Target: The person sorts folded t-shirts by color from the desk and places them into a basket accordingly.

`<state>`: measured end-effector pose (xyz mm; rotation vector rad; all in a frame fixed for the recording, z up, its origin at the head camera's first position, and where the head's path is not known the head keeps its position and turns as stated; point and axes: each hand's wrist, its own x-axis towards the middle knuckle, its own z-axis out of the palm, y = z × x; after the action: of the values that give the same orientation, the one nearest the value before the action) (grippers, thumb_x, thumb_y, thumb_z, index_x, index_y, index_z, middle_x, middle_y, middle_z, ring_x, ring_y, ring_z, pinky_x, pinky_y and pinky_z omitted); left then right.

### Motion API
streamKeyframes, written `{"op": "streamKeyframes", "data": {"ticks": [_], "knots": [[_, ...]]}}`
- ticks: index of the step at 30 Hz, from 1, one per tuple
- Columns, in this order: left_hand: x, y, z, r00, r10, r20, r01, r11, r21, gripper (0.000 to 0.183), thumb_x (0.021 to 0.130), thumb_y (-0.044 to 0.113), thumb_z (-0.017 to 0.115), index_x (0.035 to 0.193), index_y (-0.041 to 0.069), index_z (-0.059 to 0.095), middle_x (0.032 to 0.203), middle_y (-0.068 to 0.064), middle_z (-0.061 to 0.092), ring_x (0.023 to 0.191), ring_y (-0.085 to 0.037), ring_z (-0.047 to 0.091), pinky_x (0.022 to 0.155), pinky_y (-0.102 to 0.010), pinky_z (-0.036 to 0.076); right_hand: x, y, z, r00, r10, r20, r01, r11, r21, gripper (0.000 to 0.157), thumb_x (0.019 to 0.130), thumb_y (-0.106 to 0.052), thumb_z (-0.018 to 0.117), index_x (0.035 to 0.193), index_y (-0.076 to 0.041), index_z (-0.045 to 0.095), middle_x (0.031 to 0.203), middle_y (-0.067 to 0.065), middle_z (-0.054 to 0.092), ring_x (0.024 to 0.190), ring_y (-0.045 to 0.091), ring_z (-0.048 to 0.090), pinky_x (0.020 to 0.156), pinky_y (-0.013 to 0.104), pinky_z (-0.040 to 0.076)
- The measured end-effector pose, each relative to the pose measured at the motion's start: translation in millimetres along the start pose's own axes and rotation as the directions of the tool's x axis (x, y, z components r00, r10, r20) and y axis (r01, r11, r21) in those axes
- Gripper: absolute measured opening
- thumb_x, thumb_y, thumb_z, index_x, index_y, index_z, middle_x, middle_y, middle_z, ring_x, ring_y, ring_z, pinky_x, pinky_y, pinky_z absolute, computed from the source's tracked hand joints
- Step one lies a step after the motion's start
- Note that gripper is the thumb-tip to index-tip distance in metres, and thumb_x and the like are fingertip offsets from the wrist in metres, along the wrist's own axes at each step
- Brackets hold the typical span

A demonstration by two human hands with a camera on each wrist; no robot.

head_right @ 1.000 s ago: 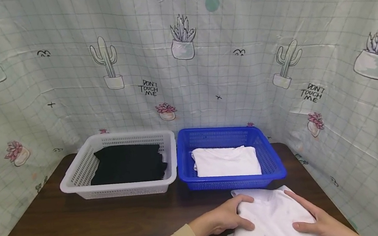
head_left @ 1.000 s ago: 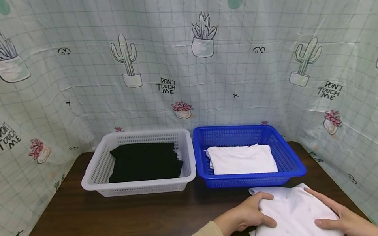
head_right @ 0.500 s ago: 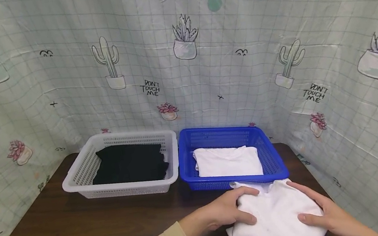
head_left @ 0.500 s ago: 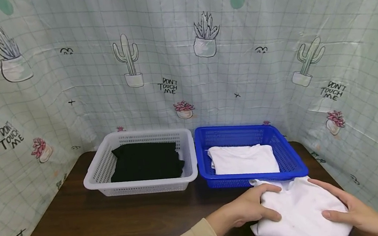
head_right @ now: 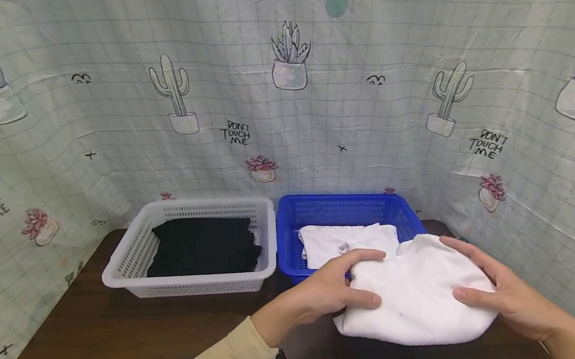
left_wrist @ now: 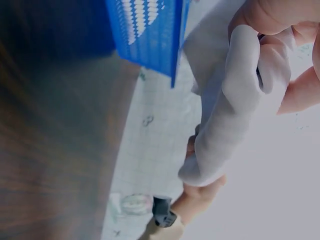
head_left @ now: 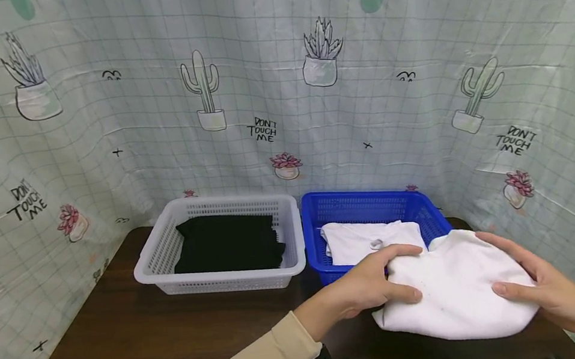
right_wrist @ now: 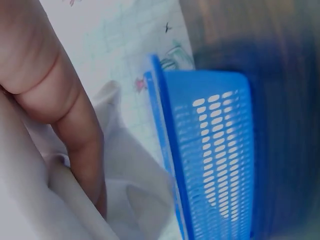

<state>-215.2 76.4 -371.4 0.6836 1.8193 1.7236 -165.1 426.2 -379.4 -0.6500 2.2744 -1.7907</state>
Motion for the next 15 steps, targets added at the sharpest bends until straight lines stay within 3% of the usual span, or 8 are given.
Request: {"op": "streamKeyframes", "data": {"ticks": [4, 8, 15], "knots": [[11.4, 5.3, -16.6, 0.999, 0.030, -0.046, -0.029, 0.999, 0.012, 0.071, 0.089, 0.002, 0.084, 0.148, 0.033, 0.062, 0.140, 0.002, 0.058, 0.108, -0.013, 0.063, 0.086, -0.036, 0.060, 23.5, -3.6, -4.2, 0.996, 0.008, -0.085, -0.012, 0.999, -0.045, 0.080, 0.104, 0.013, 0.050, 0.171, -0.017, 0.021, 0.151, -0.003, 0.041, 0.115, 0.006, 0.064, 0.082, 0.034, 0.063], [30.6, 1.9, -38.0, 0.993, 0.047, -0.107, -0.045, 0.999, 0.026, 0.071, 0.089, 0.004, 0.085, 0.150, 0.030, 0.060, 0.145, -0.003, 0.056, 0.111, -0.016, 0.063, 0.089, -0.038, 0.060, 52.1, 1.2, -9.0, 0.995, 0.012, -0.104, -0.020, 0.997, -0.078, 0.069, 0.106, 0.007, 0.054, 0.168, -0.015, 0.032, 0.150, -0.007, 0.042, 0.108, 0.007, 0.067, 0.079, 0.031, 0.062], [58.4, -9.8, -69.1, 0.979, 0.035, -0.200, -0.020, 0.997, 0.073, 0.073, 0.090, 0.008, 0.086, 0.153, 0.031, 0.057, 0.151, -0.009, 0.053, 0.121, -0.024, 0.061, 0.095, -0.043, 0.058, 103.6, 14.3, -15.2, 0.988, 0.084, -0.130, -0.107, 0.977, -0.185, 0.068, 0.104, -0.005, 0.067, 0.166, -0.015, 0.039, 0.155, 0.009, 0.039, 0.109, 0.005, 0.064, 0.081, 0.027, 0.060]]}}
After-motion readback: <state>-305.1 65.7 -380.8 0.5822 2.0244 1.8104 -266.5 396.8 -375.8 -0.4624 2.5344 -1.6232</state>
